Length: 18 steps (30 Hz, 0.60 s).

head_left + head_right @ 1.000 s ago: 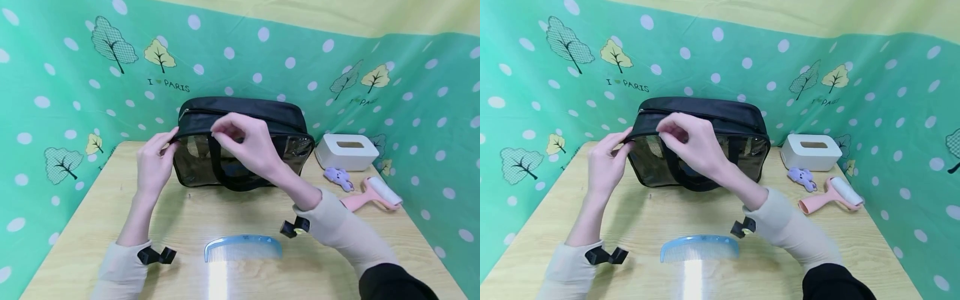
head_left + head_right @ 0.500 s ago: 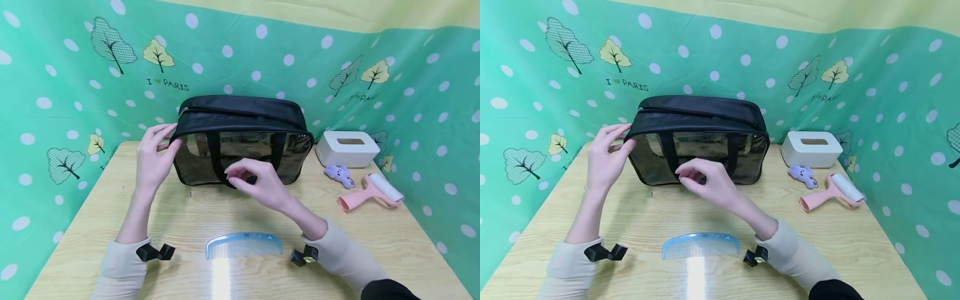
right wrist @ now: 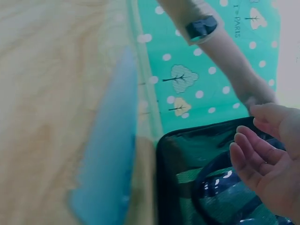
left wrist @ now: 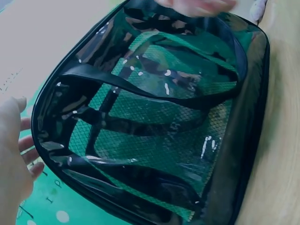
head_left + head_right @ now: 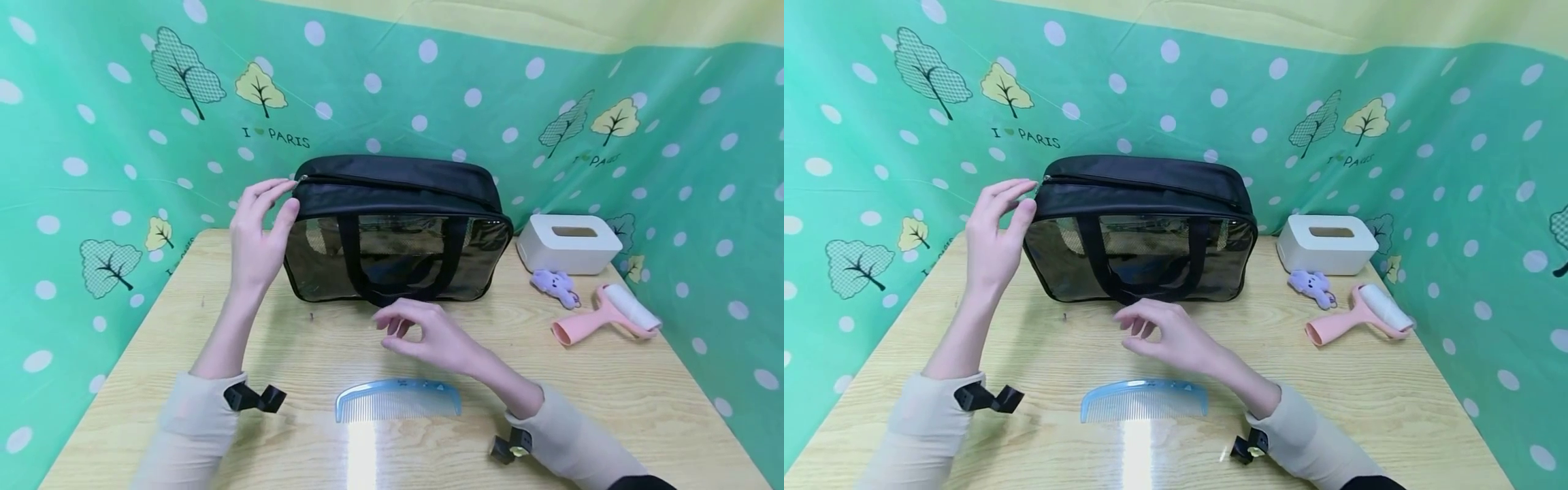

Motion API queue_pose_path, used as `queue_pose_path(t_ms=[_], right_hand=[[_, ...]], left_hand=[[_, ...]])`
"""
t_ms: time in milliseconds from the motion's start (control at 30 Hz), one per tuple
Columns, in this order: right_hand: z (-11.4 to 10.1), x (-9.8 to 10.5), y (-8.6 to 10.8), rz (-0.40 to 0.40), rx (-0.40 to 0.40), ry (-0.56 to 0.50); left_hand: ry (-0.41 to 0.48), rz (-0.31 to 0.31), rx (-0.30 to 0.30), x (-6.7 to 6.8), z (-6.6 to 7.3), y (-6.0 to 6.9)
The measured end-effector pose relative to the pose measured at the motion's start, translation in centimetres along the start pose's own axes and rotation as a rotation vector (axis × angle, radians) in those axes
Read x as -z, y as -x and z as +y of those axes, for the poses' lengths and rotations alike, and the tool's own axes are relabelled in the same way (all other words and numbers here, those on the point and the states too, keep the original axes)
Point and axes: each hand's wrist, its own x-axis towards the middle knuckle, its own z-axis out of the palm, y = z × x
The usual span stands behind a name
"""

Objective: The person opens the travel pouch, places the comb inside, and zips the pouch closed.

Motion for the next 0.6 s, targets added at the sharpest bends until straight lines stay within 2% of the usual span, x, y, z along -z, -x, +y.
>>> queue_pose_path(t_ms=[167, 333, 433, 500, 600], right_hand=[[0.3, -0.4, 0.8, -0.107, -0.092, -0.002], [0.5, -0.6, 1.3, -0.245, -0.169, -0.004], [0.7, -0.6, 1.6, -0.315, -0.179, 0.020], [0.9, -0.8, 1.8, -0.355, -0.159, 0.051], [1.0, -1.1, 2.0, -0.409, -0.133, 0.095]], left_hand=[[0.005, -0.044, 0.042, 0.0, 0.9, -1.6], [0.002, -0.134, 0.063, -0.1, 1.8, -3.4], [0.000, -0.204, 0.085, -0.3, 2.3, -4.6], [-0.018, -0.253, 0.095, -0.5, 2.6, -5.3], [-0.045, -0.326, 0.082, -0.7, 2.8, -6.4]])
